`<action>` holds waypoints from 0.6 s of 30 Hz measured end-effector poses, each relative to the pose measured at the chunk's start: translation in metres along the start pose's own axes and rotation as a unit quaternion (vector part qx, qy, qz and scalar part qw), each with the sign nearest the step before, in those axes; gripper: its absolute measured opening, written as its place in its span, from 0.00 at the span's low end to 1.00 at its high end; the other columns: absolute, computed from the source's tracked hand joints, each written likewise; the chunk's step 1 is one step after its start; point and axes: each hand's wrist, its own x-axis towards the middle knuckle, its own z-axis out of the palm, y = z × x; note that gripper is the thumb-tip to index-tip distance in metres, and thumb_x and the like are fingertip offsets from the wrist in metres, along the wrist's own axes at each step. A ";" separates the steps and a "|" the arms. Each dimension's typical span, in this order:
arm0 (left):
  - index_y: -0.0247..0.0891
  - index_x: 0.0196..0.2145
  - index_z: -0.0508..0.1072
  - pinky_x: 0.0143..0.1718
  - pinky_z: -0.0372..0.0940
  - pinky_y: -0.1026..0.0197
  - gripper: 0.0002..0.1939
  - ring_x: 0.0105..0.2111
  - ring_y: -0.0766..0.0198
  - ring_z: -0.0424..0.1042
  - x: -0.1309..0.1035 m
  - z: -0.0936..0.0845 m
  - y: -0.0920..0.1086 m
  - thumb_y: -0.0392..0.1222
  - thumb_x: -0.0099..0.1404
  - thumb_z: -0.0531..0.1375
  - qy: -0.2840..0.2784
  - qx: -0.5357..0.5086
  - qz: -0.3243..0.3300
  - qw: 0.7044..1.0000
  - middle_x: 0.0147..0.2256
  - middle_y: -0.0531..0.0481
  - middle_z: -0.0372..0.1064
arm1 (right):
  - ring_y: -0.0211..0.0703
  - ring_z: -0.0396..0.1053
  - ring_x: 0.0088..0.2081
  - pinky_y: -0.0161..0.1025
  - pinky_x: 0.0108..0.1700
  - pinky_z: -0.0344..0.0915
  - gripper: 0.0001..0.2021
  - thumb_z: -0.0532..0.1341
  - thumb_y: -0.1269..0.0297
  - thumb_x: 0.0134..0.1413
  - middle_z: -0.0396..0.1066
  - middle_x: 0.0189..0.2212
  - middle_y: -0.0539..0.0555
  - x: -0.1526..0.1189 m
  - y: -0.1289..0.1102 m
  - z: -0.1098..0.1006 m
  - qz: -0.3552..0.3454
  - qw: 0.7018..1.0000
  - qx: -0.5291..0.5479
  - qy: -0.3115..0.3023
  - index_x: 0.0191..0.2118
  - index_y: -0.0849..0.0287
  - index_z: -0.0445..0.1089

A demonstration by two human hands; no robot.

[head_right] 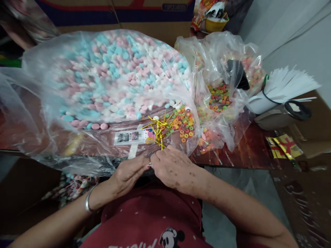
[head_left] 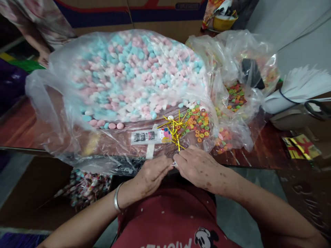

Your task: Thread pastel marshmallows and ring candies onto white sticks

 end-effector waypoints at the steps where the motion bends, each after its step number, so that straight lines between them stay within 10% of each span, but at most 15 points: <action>1: 0.35 0.33 0.69 0.29 0.60 0.66 0.11 0.26 0.67 0.63 0.000 -0.001 -0.001 0.34 0.71 0.49 0.008 -0.041 -0.042 0.998 0.27 0.50 0.66 | 0.42 0.58 0.30 0.42 0.35 0.53 0.09 0.52 0.73 0.61 0.65 0.26 0.51 0.002 0.003 -0.004 -0.003 1.000 -0.003 0.019 0.31 0.59 0.66; 4: 0.35 0.26 0.68 0.22 0.54 0.68 0.14 0.21 0.70 0.58 0.000 -0.007 -0.005 0.42 0.69 0.53 0.061 -0.163 -0.230 0.958 0.21 0.54 0.60 | 0.46 0.62 0.40 0.46 0.45 0.57 0.10 0.52 0.64 0.65 0.70 0.38 0.57 0.006 0.017 -0.014 0.047 0.991 -0.017 0.128 0.43 0.63 0.68; 7: 0.35 0.25 0.68 0.17 0.45 0.70 0.17 0.17 0.74 0.49 0.003 -0.014 -0.010 0.50 0.64 0.59 0.175 -0.327 -0.362 0.855 0.18 0.58 0.51 | 0.47 0.63 0.42 0.45 0.46 0.58 0.11 0.51 0.64 0.65 0.70 0.39 0.58 0.005 0.031 -0.007 0.190 0.964 -0.008 0.189 0.42 0.62 0.69; 11: 0.34 0.25 0.69 0.15 0.41 0.72 0.18 0.15 0.76 0.46 0.013 -0.016 -0.013 0.52 0.55 0.67 0.251 -0.454 -0.390 0.761 0.16 0.60 0.51 | 0.45 0.63 0.36 0.42 0.42 0.58 0.11 0.53 0.65 0.63 0.70 0.31 0.56 0.009 0.030 0.030 0.280 0.957 0.020 0.070 0.31 0.60 0.69; 18: 0.33 0.26 0.69 0.15 0.43 0.72 0.18 0.14 0.78 0.49 0.020 -0.010 -0.014 0.50 0.53 0.68 0.264 -0.488 -0.383 0.739 0.16 0.60 0.54 | 0.47 0.64 0.35 0.41 0.40 0.57 0.07 0.56 0.69 0.56 0.72 0.30 0.58 0.026 0.025 0.060 0.346 0.938 0.026 0.014 0.29 0.61 0.69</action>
